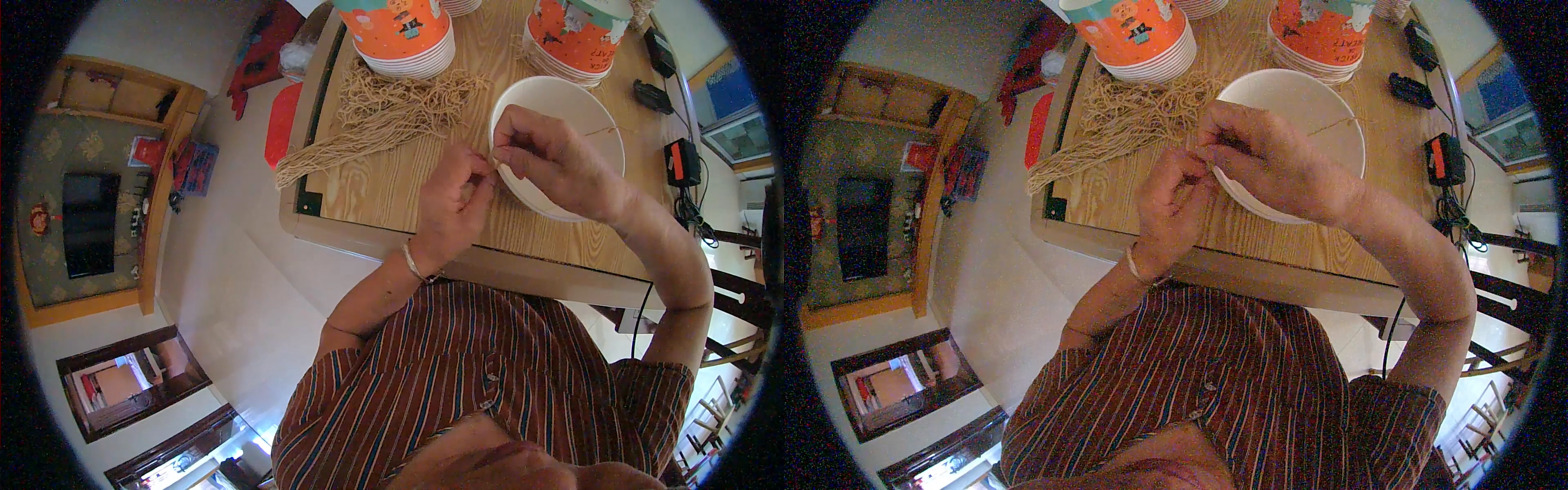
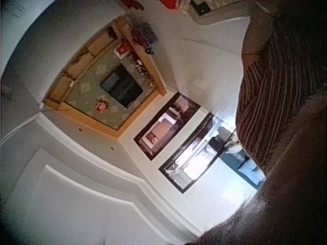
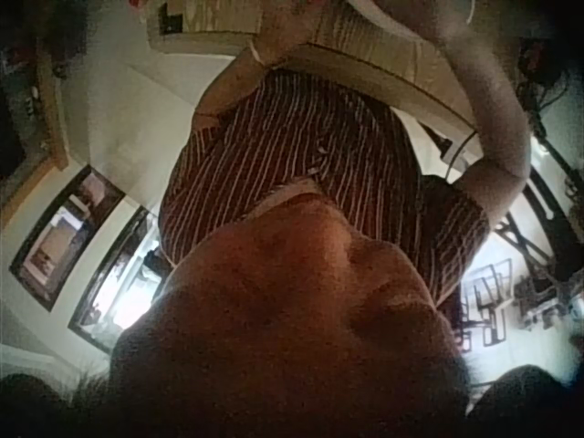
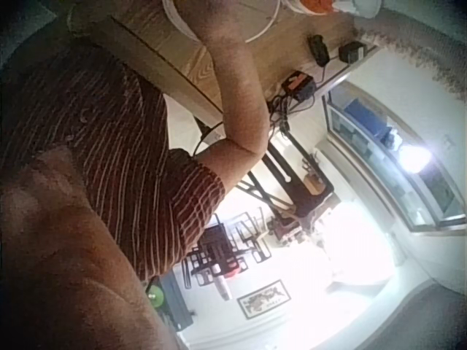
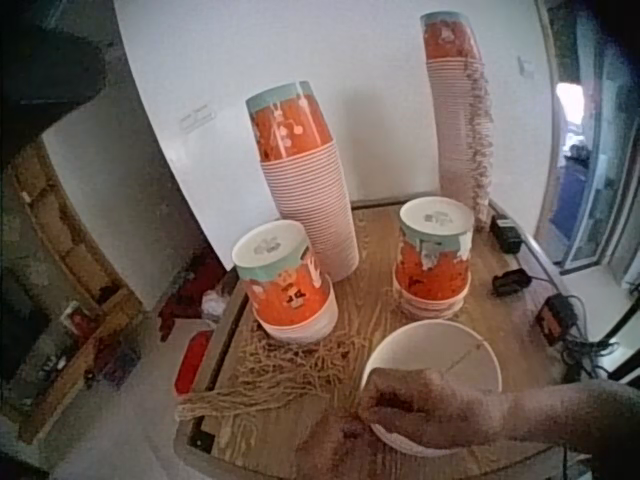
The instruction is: Tying strings onto a paper bowl to create a handle or decorative element.
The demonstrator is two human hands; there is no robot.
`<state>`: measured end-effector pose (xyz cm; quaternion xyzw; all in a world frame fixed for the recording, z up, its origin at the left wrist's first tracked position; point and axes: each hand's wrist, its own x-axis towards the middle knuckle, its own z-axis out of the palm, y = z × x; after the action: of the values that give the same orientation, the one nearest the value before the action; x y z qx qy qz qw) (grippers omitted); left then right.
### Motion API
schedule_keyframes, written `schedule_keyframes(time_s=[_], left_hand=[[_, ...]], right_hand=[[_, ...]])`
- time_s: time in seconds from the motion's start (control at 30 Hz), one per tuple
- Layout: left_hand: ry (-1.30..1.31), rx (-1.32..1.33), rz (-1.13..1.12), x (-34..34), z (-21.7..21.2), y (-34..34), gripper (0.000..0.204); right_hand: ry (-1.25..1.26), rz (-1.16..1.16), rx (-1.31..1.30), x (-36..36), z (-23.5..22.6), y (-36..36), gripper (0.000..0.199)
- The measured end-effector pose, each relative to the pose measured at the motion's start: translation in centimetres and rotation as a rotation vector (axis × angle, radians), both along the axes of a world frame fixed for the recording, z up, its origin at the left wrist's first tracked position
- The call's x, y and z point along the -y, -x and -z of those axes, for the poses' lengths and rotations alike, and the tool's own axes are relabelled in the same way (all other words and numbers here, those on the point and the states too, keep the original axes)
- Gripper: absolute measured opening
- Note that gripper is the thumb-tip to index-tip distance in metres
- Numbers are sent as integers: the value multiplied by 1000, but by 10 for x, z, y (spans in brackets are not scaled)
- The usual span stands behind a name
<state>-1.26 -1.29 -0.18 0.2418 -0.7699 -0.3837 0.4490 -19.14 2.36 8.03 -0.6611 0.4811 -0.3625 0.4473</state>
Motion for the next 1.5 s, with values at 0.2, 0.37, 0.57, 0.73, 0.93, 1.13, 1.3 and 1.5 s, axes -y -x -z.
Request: schedule_keyframes(time_s=[0.2, 0.37, 0.57, 0.73, 0.93, 1.13, 1.3, 1.5], left_hand=[[133, 69, -63, -1, 0, 0, 18], [-62, 25, -4, -2, -2, -4, 21], [-356, -173, 95, 2, 0, -6, 25], [-450, -243, 211, 11, -9, -3, 24], [-548, -200, 274, 15, -10, -3, 19], [-472, -257, 291, 16, -12, 3, 20], [-345, -230, 272, 20, -4, 3, 20], [-378, -260, 232, 18, 10, 2, 21]], right_hand=[[181, 20, -99, -2, 4, -1, 4], [218, 29, -135, 3, 6, 2, 6], [179, 62, -160, 4, 0, -2, 10], [200, 53, -113, 5, 7, 0, 13], [204, 56, -190, 4, 1, 0, 15], [206, 25, -124, 6, 1, 0, 11], [35, 7, 132, 5, 1, -2, 17], [22, 128, 147, 0, -2, -2, 18]])
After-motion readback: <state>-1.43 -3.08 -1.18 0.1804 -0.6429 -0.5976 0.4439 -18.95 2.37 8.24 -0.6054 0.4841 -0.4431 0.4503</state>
